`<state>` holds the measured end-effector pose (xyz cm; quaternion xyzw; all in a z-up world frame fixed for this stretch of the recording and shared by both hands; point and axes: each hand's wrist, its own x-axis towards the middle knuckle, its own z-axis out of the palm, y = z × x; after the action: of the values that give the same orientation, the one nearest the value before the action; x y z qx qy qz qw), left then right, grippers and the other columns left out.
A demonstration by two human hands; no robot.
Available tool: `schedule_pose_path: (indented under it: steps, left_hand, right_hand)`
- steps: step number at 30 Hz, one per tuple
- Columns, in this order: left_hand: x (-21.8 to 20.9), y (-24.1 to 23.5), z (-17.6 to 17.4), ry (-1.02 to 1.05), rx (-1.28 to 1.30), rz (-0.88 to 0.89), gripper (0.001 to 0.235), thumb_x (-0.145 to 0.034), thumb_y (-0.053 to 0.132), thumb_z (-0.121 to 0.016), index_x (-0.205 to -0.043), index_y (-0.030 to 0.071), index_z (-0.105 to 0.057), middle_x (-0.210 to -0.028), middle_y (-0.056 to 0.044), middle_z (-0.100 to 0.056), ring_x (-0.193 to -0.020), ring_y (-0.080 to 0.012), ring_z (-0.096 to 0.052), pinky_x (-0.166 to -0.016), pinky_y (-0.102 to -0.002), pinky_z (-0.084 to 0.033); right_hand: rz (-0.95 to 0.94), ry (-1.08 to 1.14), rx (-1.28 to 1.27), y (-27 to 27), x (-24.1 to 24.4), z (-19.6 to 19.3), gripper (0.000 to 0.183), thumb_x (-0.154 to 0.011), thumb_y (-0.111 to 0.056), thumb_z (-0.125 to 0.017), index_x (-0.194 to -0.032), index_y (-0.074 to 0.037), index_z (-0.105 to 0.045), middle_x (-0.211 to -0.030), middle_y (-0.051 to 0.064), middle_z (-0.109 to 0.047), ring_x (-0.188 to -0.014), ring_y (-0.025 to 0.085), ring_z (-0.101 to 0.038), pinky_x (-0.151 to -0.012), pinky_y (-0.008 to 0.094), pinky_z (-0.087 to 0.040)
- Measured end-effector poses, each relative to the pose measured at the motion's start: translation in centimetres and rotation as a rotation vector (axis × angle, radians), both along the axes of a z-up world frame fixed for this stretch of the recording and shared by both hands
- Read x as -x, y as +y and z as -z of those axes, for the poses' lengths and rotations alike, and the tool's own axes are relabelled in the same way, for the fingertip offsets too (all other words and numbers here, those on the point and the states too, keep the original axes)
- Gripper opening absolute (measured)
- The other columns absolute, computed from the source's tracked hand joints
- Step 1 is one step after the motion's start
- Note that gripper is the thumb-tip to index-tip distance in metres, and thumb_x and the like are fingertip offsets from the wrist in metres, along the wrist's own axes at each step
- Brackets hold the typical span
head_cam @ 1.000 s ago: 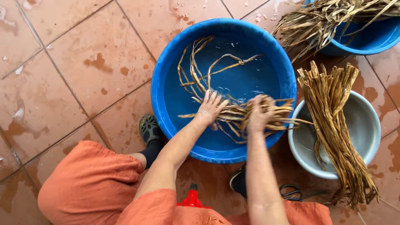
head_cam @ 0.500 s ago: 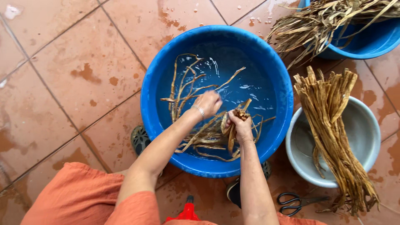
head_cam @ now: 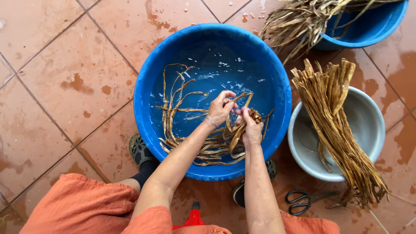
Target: The person sits on a low stool and repeatedly submerges bundles of dried, straw-like plant material into a blue basin of water. They agitate the material by hand and transfer it between basins to ensure it is fully soaked.
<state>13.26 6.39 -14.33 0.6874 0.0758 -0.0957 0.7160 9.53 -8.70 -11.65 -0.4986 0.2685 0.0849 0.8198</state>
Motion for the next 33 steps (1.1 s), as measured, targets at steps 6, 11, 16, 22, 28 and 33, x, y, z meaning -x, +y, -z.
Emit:
schedule_pose_path:
  steps: [6,11,16,22,28,33]
  left_hand:
    - [3.9,-1.5,-6.1,-0.005,0.131,0.092,0.028,-0.097,0.008,-0.063,-0.124,0.004,-0.069,-0.097,-0.005,-0.077,-0.084,-0.0072,-0.071,-0.075,-0.024,-0.059]
    - [4.3,-3.6,-9.7,-0.285,-0.204,0.038,0.021,-0.098,0.019,-0.066,-0.114,0.008,-0.074,-0.098,-0.013,-0.08,-0.084,-0.0226,-0.077,-0.074,-0.033,-0.061]
    - [4.9,-6.3,-14.0,-0.259,-0.657,0.229,0.029,-0.101,0.033,-0.052,-0.102,0.009,-0.069,-0.088,-0.021,-0.075,-0.083,-0.0411,-0.072,-0.076,-0.052,-0.056]
    - [8.7,-6.5,-14.7,-0.527,-0.64,0.312,0.024,-0.1,0.023,-0.044,-0.111,0.007,-0.058,-0.091,-0.021,-0.072,-0.077,-0.0419,-0.07,-0.072,-0.053,-0.056]
    - [11.4,-3.4,-12.3,-0.509,-0.605,0.398,0.02,-0.104,0.022,-0.042,-0.098,0.007,-0.054,-0.085,-0.017,-0.069,-0.073,-0.0388,-0.068,-0.066,-0.05,-0.054]
    - [14.7,-1.2,-10.5,-0.446,-0.437,0.27,0.018,-0.101,0.023,-0.05,-0.096,0.008,-0.06,-0.08,-0.019,-0.068,-0.076,-0.0408,-0.067,-0.067,-0.05,-0.053]
  right_hand:
    - [0.046,-0.162,0.103,-0.3,0.5,-5.8,0.014,-0.095,-0.006,-0.073,-0.108,-0.001,-0.072,-0.092,0.007,-0.072,-0.073,0.015,-0.067,-0.062,0.028,-0.055]
    - [0.067,-0.234,0.144,-0.9,1.1,-9.6,0.013,-0.093,-0.004,-0.072,-0.106,0.001,-0.073,-0.099,0.006,-0.076,-0.087,0.015,-0.072,-0.077,0.027,-0.059]
    - [0.106,-0.335,0.153,-2.1,2.3,-14.7,0.006,-0.095,-0.004,-0.068,-0.097,0.001,-0.071,-0.095,0.011,-0.075,-0.086,0.019,-0.074,-0.081,0.032,-0.064]
    - [0.231,-0.289,0.255,-4.5,1.4,-19.3,0.013,-0.099,-0.009,-0.064,-0.087,-0.005,-0.066,-0.079,0.009,-0.069,-0.066,0.02,-0.07,-0.061,0.039,-0.065]
    - [0.355,-0.266,0.221,-7.9,-0.7,-19.1,0.012,-0.097,-0.007,-0.065,-0.085,-0.005,-0.064,-0.072,0.006,-0.065,-0.056,0.014,-0.066,-0.051,0.035,-0.063]
    - [0.449,-0.301,0.286,-11.8,-2.9,-18.2,0.008,-0.092,0.003,-0.062,-0.087,-0.002,-0.064,-0.073,0.008,-0.067,-0.056,0.017,-0.067,-0.051,0.037,-0.065]
